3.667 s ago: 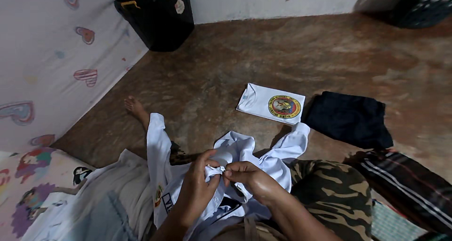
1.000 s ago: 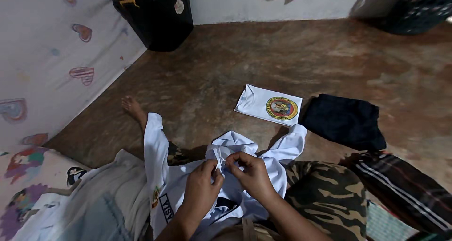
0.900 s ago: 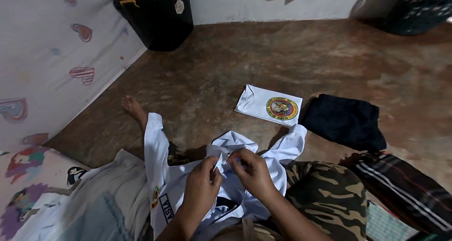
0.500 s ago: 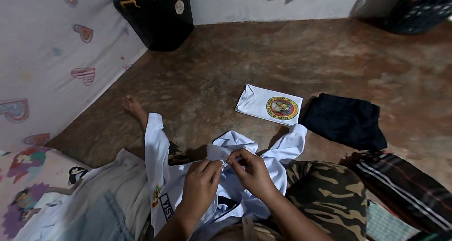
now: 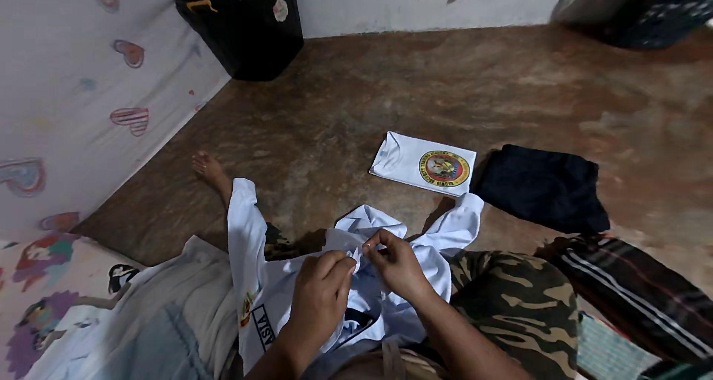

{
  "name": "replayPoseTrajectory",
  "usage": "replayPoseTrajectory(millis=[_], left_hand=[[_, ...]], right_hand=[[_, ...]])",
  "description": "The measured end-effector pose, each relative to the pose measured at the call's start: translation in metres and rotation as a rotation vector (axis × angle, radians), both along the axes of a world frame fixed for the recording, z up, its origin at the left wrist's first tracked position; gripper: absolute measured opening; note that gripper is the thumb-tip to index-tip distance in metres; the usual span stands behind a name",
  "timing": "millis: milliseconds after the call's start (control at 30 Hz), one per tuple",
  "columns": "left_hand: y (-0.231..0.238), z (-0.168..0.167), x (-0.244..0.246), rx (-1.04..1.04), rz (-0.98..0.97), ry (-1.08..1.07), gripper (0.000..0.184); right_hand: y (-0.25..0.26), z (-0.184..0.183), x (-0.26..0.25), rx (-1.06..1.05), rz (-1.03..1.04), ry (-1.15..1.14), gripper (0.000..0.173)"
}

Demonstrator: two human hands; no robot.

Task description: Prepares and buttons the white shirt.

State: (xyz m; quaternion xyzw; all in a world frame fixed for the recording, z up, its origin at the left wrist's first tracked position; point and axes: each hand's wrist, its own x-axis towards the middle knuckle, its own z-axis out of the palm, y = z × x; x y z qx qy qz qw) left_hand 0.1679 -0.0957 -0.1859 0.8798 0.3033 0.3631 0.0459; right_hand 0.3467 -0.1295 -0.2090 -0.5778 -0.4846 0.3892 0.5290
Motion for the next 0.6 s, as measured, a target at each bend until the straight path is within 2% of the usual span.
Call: replayPoseTrajectory(millis=[67, 300, 400, 467, 600], left_hand=[[0.0, 0.0, -0.002, 0.026, -0.015, 0.004, 0.019], [-0.008, -0.012, -0.005, 0.017, -0.055, -0.021, 0.018], [-0.012, -0.016, -0.005, -0.002, -0.061, -0.064, 0.015], [-0.014, -0.018, -0.005, -0.036, -0.079, -0.084, 0.013], [-0.013, -0.015, -0.006, -0.134, -0.159, -0.149, 0.014]], right_hand=[[0.003, -0.003, 0.005, -0.026, -0.035, 0.002, 0.01], [0.003, -0.012, 0.001, 0.162, -0.147, 0.084, 0.006], [0.002, -0.018, 0.002, 0.339, -0.14, 0.175, 0.005], [0.001, -0.021, 0.006, 0.491, -0.101, 0.177, 0.004], [0.001, -0.024, 0.01, 0.649, -0.067, 0.148, 0.006]])
